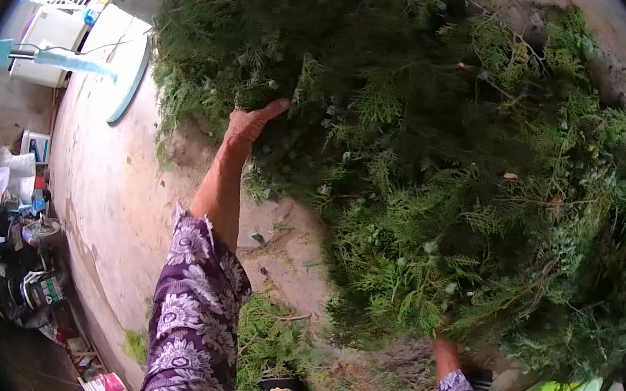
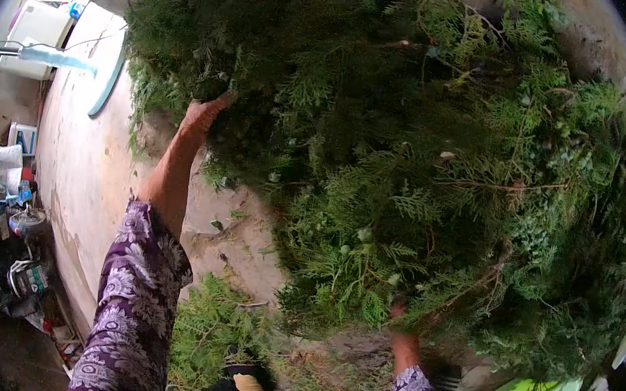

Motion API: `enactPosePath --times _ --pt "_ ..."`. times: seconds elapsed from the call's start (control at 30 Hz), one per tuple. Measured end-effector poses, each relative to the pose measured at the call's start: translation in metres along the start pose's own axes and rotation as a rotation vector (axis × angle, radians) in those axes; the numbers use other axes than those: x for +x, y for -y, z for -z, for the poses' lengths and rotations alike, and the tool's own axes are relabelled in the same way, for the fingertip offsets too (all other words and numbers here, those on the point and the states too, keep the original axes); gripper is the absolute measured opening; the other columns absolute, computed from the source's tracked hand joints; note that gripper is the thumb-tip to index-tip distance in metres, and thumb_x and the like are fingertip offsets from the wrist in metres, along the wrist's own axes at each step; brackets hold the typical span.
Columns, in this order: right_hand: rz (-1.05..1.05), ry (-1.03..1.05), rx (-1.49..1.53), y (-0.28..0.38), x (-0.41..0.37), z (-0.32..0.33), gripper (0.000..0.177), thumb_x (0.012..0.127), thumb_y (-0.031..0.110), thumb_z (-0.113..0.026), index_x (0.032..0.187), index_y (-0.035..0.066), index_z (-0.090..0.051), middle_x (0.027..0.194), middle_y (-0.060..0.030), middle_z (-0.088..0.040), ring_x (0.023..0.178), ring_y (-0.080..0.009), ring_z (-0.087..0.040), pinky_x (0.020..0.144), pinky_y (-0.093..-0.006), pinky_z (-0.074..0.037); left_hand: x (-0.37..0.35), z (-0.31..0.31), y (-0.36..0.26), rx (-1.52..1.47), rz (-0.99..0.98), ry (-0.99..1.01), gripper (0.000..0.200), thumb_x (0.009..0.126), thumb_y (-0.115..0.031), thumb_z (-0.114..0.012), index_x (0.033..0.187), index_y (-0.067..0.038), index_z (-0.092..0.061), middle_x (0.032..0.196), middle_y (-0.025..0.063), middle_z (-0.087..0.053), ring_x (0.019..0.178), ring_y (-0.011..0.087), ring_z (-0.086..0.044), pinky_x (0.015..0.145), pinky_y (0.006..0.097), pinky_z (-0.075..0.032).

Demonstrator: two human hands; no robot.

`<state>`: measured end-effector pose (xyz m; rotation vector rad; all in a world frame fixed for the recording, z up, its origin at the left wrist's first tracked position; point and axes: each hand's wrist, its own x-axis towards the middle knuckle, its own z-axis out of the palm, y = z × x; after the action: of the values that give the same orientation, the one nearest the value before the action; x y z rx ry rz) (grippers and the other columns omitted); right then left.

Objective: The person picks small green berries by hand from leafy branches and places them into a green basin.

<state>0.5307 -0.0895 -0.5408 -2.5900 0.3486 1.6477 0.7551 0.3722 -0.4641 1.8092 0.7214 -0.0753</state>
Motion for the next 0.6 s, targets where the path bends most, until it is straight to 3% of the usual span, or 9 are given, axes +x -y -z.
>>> enactPosePath --times 0.03,0.1,0.17,0.23,0.3,0.37,0.47,0.53,0.6 --pt "-0.003 0.005 0.006 -0.002 0.0 -0.001 0.046 0.088 0.02 -0.041 0.128 0.002 -0.031 0.125 -0.018 -0.04 0.112 -0.0308 -0.041 0.092 -0.0415 -0.034 -0.011 -0.009 -0.008 0.029 0.079 0.085 0.081 0.052 -0.035 -0.08 0.118 -0.002 -0.046 0.105 0.0106 -0.056 0.096 0.0221 -0.052 0.084 0.0353 -0.041" --pt "-0.001 0.009 0.014 -0.003 0.0 -0.001 0.046 0.087 0.02 -0.041 0.128 0.002 -0.031 0.125 -0.0179 -0.04 0.112 -0.0307 -0.041 0.092 -0.0414 -0.034 -0.022 -0.029 -0.009 0.058 -0.041 0.022 0.062 0.055 -0.034 -0.078 0.104 -0.003 -0.056 0.102 0.0095 -0.057 0.093 0.0218 -0.053 0.081 0.0345 -0.043" --pt "-0.002 0.005 0.009 -0.008 0.0 0.003 0.046 0.087 0.021 -0.042 0.128 0.002 -0.031 0.125 -0.0179 -0.04 0.112 -0.0307 -0.041 0.092 -0.0413 -0.034 0.015 -0.036 0.028 0.609 -0.022 -0.261 0.058 0.06 -0.036 -0.072 0.103 -0.002 -0.055 0.101 0.0134 -0.058 0.093 0.0241 -0.055 0.078 0.0334 -0.044" --pt "-0.005 0.003 0.012 -0.013 0.0 0.005 0.046 0.087 0.021 -0.042 0.128 0.002 -0.031 0.125 -0.0178 -0.04 0.112 -0.0307 -0.041 0.092 -0.0412 -0.034 0.019 -0.046 0.037 0.574 -0.002 -0.268 0.051 0.065 -0.033 -0.066 0.101 0.0 -0.055 0.103 0.0184 -0.056 0.096 0.0282 -0.055 0.076 0.0323 -0.045" --pt "-0.004 0.005 0.029 -0.015 -0.002 0.005 0.047 0.087 0.021 -0.042 0.128 0.002 -0.031 0.126 -0.0177 -0.04 0.112 -0.0307 -0.041 0.092 -0.0411 -0.034 0.022 -0.054 0.052 0.209 -0.013 -0.089 0.049 0.066 -0.032 -0.063 0.102 0.0 -0.054 0.103 0.018 -0.056 0.093 0.029 -0.055 0.074 0.0324 -0.045" --pt "-0.002 0.001 0.046 -0.017 -0.003 0.007 0.047 0.087 0.022 -0.042 0.128 0.002 -0.031 0.126 -0.0177 -0.04 0.112 -0.0306 -0.041 0.092 -0.041 -0.034 -0.039 -0.09 0.01 0.449 0.03 -0.117 0.036 0.071 -0.02 -0.056 0.101 -0.001 -0.054 0.102 0.0153 -0.057 0.087 0.0248 -0.055 0.075 0.0324 -0.044" --pt "0.013 -0.006 0.052 -0.016 -0.004 0.01 0.047 0.087 0.022 -0.042 0.128 0.002 -0.031 0.126 -0.0176 -0.04 0.112 -0.0306 -0.041 0.092 -0.0408 -0.034 -0.118 -0.122 -0.012 0.079 -0.248 0.169 0.022 0.077 -0.004 -0.044 0.096 -0.003 -0.055 0.1 0.0122 -0.058 0.086 0.0213 -0.053 0.075 0.0316 -0.043" --pt "0.026 -0.007 0.047 -0.014 -0.005 0.01 0.048 0.087 0.022 -0.042 0.128 0.002 -0.031 0.126 -0.0175 -0.04 0.112 -0.0306 -0.041 0.092 -0.0407 -0.034 -0.119 -0.146 0.008 0.307 -0.693 0.144 0.019 0.074 -0.004 -0.052 0.093 -0.002 -0.057 0.09 0.0082 -0.06 0.079 0.0182 -0.054 0.071 0.0308 -0.043" --pt "0.036 -0.006 0.041 -0.012 -0.005 0.009 0.048 0.087 0.023 -0.043 0.128 0.002 -0.031 0.126 -0.0175 -0.04 0.112 -0.0305 -0.041 0.092 -0.0406 -0.034 -0.152 -0.163 -0.02 0.278 -0.617 0.275 0.015 0.07 -0.005 -0.059 0.084 0.0 -0.059 0.077 0.0071 -0.061 0.069 0.0144 -0.052 0.064 0.03 -0.043"
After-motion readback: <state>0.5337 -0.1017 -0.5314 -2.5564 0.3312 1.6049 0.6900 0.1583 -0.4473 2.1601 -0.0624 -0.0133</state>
